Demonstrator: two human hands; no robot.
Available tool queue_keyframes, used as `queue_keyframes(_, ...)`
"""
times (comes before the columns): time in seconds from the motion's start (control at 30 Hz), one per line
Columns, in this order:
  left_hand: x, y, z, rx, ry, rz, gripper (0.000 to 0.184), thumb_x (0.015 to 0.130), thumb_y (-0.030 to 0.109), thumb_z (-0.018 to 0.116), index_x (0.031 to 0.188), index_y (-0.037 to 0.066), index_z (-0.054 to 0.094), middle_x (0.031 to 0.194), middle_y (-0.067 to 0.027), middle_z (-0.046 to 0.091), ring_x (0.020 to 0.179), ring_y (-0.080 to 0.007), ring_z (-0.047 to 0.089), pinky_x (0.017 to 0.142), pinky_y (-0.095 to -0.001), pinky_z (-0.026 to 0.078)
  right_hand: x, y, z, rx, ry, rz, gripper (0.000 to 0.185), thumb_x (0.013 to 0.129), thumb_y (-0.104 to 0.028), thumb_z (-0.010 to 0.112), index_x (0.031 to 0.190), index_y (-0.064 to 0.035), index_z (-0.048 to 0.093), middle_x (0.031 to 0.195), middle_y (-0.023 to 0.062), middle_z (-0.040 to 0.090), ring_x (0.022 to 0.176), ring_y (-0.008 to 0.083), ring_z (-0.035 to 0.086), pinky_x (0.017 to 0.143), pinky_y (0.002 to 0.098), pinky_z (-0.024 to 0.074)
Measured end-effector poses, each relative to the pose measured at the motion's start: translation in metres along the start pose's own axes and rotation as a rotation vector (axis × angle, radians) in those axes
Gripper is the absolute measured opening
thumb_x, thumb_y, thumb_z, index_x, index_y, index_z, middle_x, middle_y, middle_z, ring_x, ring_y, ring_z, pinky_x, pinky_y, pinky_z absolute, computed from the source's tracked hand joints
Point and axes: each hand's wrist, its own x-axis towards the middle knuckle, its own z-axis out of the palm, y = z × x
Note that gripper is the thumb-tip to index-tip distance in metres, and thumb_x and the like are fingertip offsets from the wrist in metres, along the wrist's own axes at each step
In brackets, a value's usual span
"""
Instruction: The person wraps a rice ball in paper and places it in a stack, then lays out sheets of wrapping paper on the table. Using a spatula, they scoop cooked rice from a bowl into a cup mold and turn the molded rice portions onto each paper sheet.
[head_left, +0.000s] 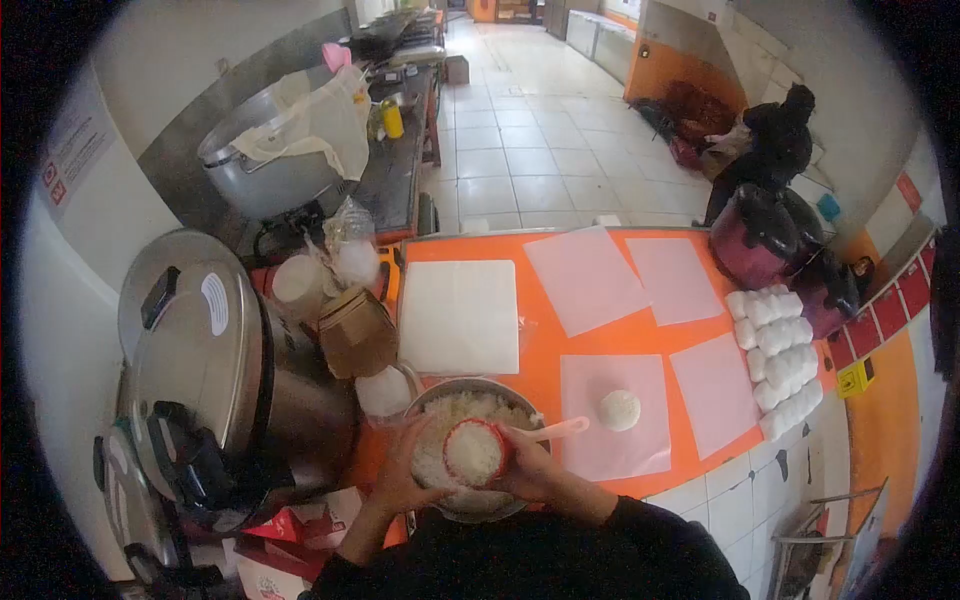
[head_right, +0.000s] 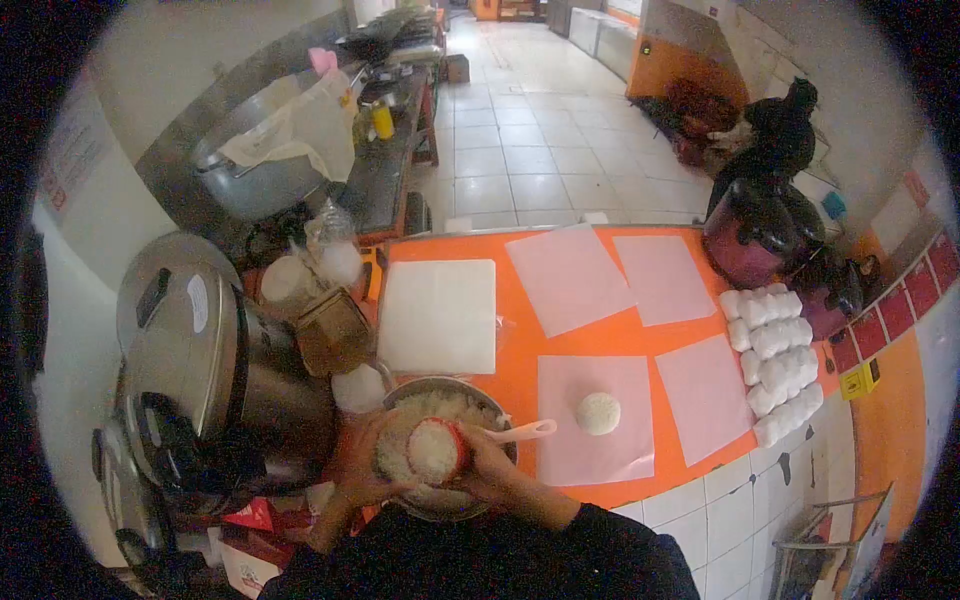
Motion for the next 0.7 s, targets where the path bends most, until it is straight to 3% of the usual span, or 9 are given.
queue_keyframes(0.13, -0.022, -0.053, 0.015, -0.259, 0.248, -0.012, 0.037, 0.072, 0.022, 0.068, 0.102, 0.006, 0.054, 0.108, -0.0139, 0.053, 0.109, -0.0286, 0.047, 0.094, -0.04, 0.035, 0.006, 0.004, -0.008, 0.158, -0.198, 0.074, 0.044, 0.091, -0.041, 0.038, 0.125, -0.0149, 0.039, 0.127, 0.0101, 0.042, 0.114, 0.0283, 0.044, 0.089, 0.0489, 0.0393)
queue_keyframes(0.2, -0.025, -0.041, 0.014, -0.207, 0.362, -0.232, 0.016, 0.075, 0.014, 0.063, 0.084, 0.003, 0.055, 0.093, -0.0114, 0.058, 0.093, -0.0253, 0.056, 0.083, -0.0358, 0.042, -0.007, -0.014, 0.001, 0.29, -0.251, 0.044, 0.048, 0.088, -0.044, 0.042, 0.124, -0.0122, 0.04, 0.124, 0.0102, 0.045, 0.112, 0.0291, 0.045, 0.089, 0.0501, 0.041)
queue_keyframes(0.27, -0.022, -0.025, 0.019, -0.208, 0.339, -0.276, 0.015, 0.076, 0.013, 0.063, 0.082, 0.003, 0.054, 0.088, -0.0109, 0.059, 0.087, -0.0241, 0.057, 0.078, -0.034, 0.043, -0.016, -0.062, 0.006, 0.29, -0.589, -0.109, 0.051, 0.087, -0.048, 0.042, 0.125, -0.0147, 0.04, 0.125, 0.0111, 0.044, 0.114, 0.0279, 0.044, 0.09, 0.0487, 0.0386)
queue_keyframes(0.3, -0.021, -0.021, 0.023, -0.193, 0.306, -0.32, 0.014, 0.076, 0.012, 0.063, 0.08, 0.003, 0.053, 0.084, -0.0103, 0.059, 0.081, -0.0228, 0.059, 0.073, -0.0321, 0.045, -0.022, -0.086, -0.004, 0.142, -0.325, -0.341, 0.056, 0.085, -0.049, 0.043, 0.126, -0.0118, 0.038, 0.126, 0.0109, 0.044, 0.113, 0.0297, 0.045, 0.092, 0.0474, 0.0396)
queue_keyframes(0.33, -0.022, -0.023, 0.029, -0.19, 0.312, -0.312, 0.014, 0.076, 0.012, 0.063, 0.08, 0.003, 0.053, 0.084, -0.0103, 0.059, 0.081, -0.0228, 0.059, 0.073, -0.0321, 0.045, -0.015, -0.118, -0.017, 0.073, -0.294, -0.541, 0.054, 0.086, -0.049, 0.04, 0.126, -0.0123, 0.039, 0.125, 0.0102, 0.044, 0.113, 0.0282, 0.045, 0.091, 0.0469, 0.0402)
queue_keyframes(0.47, -0.018, -0.022, 0.041, -0.102, 0.216, -0.353, 0.012, 0.077, 0.012, 0.063, 0.081, 0.005, 0.055, 0.08, -0.0106, 0.061, 0.079, -0.0216, 0.06, 0.071, -0.0318, 0.046, 0.034, -0.235, -0.105, -0.119, -0.038, -0.709, 0.059, 0.084, -0.054, 0.04, 0.125, -0.0113, 0.041, 0.117, 0.0091, 0.051, 0.108, 0.0261, 0.05, 0.087, 0.0447, 0.0431)
queue_keyframes(0.57, -0.01, -0.009, 0.039, 0.037, 0.238, -0.368, 0.012, 0.075, 0.014, 0.066, 0.08, 0.006, 0.057, 0.082, -0.0097, 0.063, 0.079, -0.0233, 0.061, 0.071, -0.033, 0.047, 0.085, -0.294, -0.16, -0.239, 0.151, -0.843, 0.059, 0.08, -0.049, 0.052, 0.123, -0.0078, 0.043, 0.113, 0.0092, 0.053, 0.103, 0.0256, 0.053, 0.085, 0.0414, 0.0446)
queue_keyframes(0.67, -0.02, -0.032, 0.047, 0.078, 0.23, -0.164, 0.016, 0.069, 0.017, 0.072, 0.078, 0.009, 0.061, 0.086, -0.006, 0.064, 0.084, -0.023, 0.058, 0.077, -0.036, 0.045, 0.102, -0.328, -0.181, -1.445, 0.638, -1.227, 0.068, 0.063, -0.029, 0.076, 0.12, -0.0072, 0.047, 0.116, 0.0175, 0.05, 0.104, 0.0304, 0.05, 0.087, 0.0401, 0.0429)
queue_keyframes(0.7, -0.02, -0.033, 0.044, 0.092, 0.225, -0.17, 0.016, 0.069, 0.017, 0.072, 0.078, 0.009, 0.061, 0.086, -0.006, 0.064, 0.084, -0.023, 0.058, 0.077, -0.036, 0.045, 0.102, -0.333, -0.176, -1.431, 0.63, -1.223, 0.068, 0.063, -0.029, 0.076, 0.12, -0.0072, 0.047, 0.116, 0.0175, 0.05, 0.104, 0.0304, 0.05, 0.087, 0.0401, 0.0429)
